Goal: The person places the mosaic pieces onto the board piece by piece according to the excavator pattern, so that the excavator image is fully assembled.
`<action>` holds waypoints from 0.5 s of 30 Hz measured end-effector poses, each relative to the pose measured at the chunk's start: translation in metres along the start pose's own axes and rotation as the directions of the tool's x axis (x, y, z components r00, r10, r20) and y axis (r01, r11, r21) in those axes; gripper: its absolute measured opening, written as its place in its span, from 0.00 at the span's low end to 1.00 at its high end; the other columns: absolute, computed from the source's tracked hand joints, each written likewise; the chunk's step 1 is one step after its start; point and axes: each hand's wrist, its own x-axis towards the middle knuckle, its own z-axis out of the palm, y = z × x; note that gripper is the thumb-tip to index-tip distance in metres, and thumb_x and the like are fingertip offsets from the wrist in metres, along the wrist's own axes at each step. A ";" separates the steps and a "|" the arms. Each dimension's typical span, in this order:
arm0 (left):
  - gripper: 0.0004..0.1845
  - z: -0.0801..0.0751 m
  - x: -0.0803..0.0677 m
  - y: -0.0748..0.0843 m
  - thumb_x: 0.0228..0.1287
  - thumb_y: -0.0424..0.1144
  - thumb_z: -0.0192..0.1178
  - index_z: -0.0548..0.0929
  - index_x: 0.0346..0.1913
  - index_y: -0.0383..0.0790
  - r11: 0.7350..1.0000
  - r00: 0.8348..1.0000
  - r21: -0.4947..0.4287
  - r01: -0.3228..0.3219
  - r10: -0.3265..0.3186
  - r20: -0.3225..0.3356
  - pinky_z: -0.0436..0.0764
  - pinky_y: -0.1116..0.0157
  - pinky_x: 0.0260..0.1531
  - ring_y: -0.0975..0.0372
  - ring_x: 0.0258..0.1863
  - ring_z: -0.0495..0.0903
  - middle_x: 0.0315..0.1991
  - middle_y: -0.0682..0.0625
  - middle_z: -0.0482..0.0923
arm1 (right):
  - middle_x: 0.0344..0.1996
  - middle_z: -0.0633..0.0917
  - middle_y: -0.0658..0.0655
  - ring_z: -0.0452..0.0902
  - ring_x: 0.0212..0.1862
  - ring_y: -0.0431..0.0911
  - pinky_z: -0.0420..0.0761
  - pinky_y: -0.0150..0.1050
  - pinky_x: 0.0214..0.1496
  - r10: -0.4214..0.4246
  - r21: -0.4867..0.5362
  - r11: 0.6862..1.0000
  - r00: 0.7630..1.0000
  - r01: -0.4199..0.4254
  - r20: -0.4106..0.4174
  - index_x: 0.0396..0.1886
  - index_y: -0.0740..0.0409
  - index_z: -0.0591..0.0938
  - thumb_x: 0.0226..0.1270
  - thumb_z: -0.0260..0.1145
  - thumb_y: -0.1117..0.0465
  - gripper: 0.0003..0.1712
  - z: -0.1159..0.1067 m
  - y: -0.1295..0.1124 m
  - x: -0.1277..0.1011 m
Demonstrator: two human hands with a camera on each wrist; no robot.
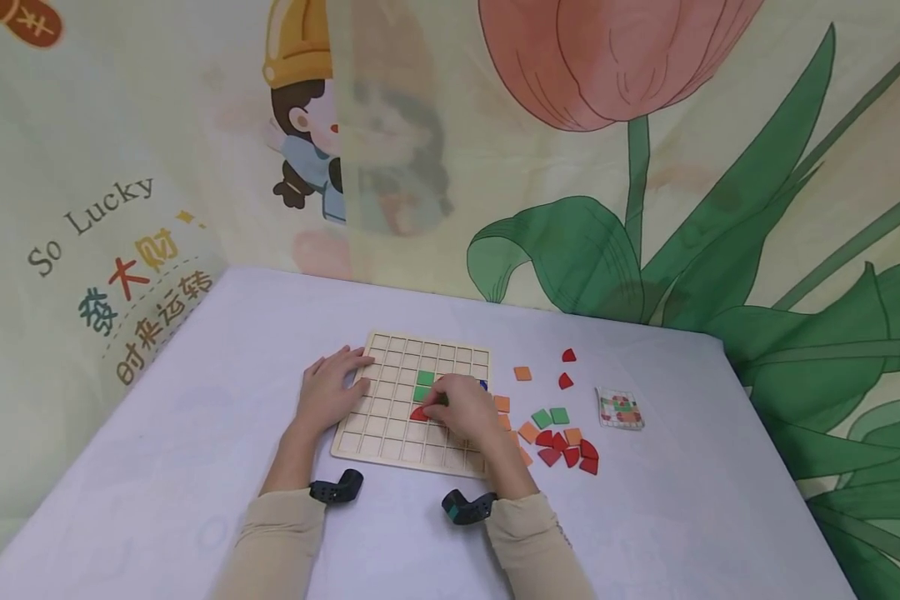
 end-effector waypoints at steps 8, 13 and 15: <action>0.21 0.002 0.001 -0.001 0.62 0.42 0.55 0.77 0.59 0.45 1.000 1.000 -0.008 -0.003 0.003 0.000 0.46 0.44 0.69 0.51 0.72 0.57 0.69 0.45 0.67 | 0.33 0.80 0.50 0.73 0.36 0.46 0.78 0.33 0.30 0.255 0.192 0.947 0.966 -0.258 0.040 0.38 0.48 0.85 0.55 0.72 0.58 0.09 -0.044 0.061 -0.013; 0.21 0.001 0.000 -0.003 0.62 0.42 0.56 0.77 0.59 0.45 1.000 1.000 -0.009 -0.008 0.008 -0.007 0.47 0.43 0.69 0.50 0.72 0.57 0.68 0.44 0.67 | 0.36 0.80 0.53 0.73 0.40 0.47 0.79 0.33 0.32 0.293 0.164 0.939 0.953 -0.302 0.077 0.41 0.50 0.84 0.54 0.73 0.57 0.13 -0.053 0.080 -0.019; 0.21 0.000 0.000 -0.003 0.62 0.42 0.56 0.78 0.59 0.44 1.000 1.000 -0.013 -0.012 0.012 -0.007 0.47 0.43 0.69 0.50 0.72 0.57 0.68 0.44 0.67 | 0.36 0.80 0.53 0.73 0.41 0.47 0.78 0.33 0.32 0.293 0.149 0.941 0.952 -0.303 0.085 0.41 0.51 0.84 0.54 0.73 0.57 0.13 -0.054 0.083 -0.019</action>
